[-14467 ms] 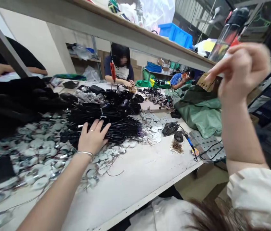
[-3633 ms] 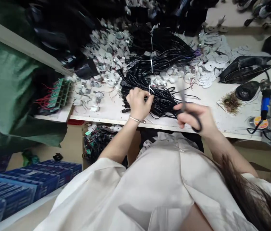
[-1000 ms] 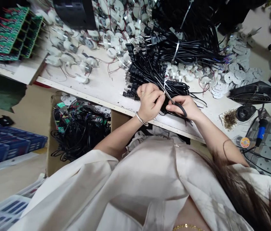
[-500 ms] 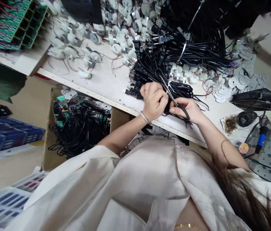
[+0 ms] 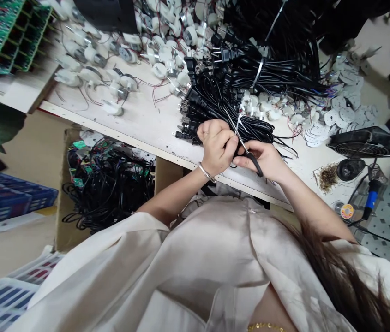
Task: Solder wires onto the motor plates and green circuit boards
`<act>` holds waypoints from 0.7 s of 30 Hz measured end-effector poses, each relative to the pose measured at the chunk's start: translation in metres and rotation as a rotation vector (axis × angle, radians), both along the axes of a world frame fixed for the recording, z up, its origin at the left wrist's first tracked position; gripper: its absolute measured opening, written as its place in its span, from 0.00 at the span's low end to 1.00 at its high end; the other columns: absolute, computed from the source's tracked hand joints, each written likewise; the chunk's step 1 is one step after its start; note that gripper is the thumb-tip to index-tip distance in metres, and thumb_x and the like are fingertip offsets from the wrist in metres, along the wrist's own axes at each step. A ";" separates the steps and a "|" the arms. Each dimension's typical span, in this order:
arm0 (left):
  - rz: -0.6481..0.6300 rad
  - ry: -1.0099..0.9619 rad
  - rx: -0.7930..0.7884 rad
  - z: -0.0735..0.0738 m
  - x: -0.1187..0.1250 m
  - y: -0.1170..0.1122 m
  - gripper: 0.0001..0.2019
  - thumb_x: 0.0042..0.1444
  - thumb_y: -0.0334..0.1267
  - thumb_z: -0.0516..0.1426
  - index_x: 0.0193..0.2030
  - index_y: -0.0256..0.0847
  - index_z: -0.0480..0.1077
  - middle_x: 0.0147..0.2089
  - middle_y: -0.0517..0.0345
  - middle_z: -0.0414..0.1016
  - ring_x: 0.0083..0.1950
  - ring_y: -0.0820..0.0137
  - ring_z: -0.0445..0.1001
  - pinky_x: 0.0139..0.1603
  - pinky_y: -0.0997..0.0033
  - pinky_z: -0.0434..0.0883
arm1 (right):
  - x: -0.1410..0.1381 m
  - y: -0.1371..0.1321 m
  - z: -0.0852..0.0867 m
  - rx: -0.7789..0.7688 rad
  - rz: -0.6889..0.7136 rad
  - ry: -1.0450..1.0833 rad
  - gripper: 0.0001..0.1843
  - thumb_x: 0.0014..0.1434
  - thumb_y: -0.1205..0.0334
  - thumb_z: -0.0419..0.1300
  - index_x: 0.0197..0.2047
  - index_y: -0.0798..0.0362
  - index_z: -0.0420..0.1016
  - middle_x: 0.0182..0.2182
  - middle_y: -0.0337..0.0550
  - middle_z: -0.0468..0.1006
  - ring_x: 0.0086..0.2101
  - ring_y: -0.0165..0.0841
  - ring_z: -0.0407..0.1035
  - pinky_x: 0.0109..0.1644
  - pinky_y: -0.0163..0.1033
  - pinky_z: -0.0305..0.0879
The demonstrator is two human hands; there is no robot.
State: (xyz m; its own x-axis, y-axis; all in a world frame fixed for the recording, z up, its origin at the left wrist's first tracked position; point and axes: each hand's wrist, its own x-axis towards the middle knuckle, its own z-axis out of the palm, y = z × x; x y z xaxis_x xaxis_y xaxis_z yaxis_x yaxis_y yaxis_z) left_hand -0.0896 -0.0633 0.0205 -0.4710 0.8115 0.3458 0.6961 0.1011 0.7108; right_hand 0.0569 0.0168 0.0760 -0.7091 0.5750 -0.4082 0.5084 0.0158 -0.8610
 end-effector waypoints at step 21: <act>-0.331 0.457 0.030 -0.040 -0.055 -0.082 0.02 0.56 0.45 0.62 0.35 0.56 0.77 0.47 0.55 0.79 0.54 0.56 0.73 0.56 0.47 0.67 | 0.083 0.006 0.047 -0.077 -0.187 0.132 0.28 0.44 0.40 0.74 0.40 0.52 0.78 0.23 0.38 0.75 0.24 0.29 0.68 0.30 0.36 0.63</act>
